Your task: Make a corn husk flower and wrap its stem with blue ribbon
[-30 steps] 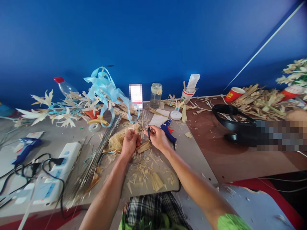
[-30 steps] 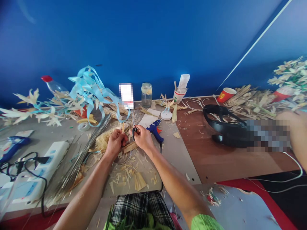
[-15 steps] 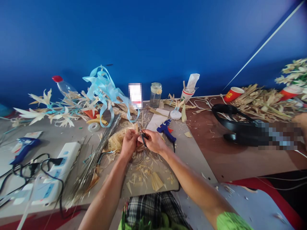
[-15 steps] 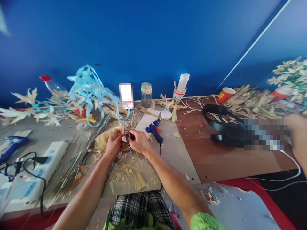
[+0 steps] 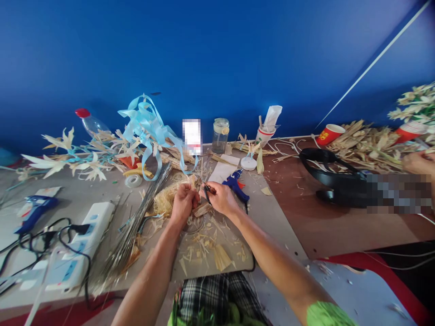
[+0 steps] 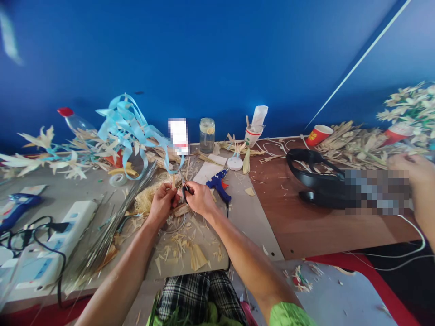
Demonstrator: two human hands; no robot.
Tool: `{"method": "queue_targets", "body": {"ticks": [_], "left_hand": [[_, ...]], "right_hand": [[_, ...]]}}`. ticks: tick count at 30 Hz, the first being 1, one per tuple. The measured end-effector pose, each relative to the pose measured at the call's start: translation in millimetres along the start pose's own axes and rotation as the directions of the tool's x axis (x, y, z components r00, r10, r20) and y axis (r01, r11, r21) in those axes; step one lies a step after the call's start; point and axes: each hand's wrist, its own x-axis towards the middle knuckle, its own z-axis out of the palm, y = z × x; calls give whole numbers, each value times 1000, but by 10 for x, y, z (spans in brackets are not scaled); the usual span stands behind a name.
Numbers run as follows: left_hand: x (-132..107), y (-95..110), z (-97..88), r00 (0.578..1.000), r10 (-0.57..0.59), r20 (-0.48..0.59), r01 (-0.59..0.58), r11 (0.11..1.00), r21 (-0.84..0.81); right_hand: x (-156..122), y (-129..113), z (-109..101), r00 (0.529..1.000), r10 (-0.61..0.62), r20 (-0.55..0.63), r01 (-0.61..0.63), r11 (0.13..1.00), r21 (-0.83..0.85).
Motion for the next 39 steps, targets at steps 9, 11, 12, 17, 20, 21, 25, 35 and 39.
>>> {"method": "queue_targets", "body": {"ticks": [9, 11, 12, 17, 20, 21, 25, 35, 39], "left_hand": [[-25, 58, 42, 999, 33, -40, -30, 997, 67], [-22, 53, 40, 1000, 14, -22, -12, 998, 60], [-20, 50, 38, 1000, 3, -17, -2, 999, 49], [-11, 35, 28, 1000, -22, -4, 23, 1000, 21], [-7, 26, 27, 1000, -21, 8, 21, 1000, 8], [-5, 24, 27, 1000, -25, 8, 25, 1000, 0], [-3, 32, 32, 999, -46, 2, 46, 999, -12], [-5, 35, 24, 1000, -25, 13, 25, 1000, 11], [0, 21, 21, 1000, -24, 19, 25, 999, -29]], "right_hand": [[59, 155, -5, 985, 175, -7, -169, 942, -289], [60, 140, -36, 974, 217, 66, -189, 939, -287], [60, 127, -59, 969, 231, 90, -198, 939, -282], [61, 35, -203, 964, 232, 131, -178, 927, -331], [53, -36, -261, 952, 249, 178, -151, 888, -435], [49, -65, -272, 952, 251, 176, -140, 867, -478], [30, -192, -302, 950, 264, 164, -104, 767, -633], [17, -338, -406, 886, 303, 352, 45, 698, -715], [21, -330, -370, 978, 81, 192, 54, 790, -611]]}}
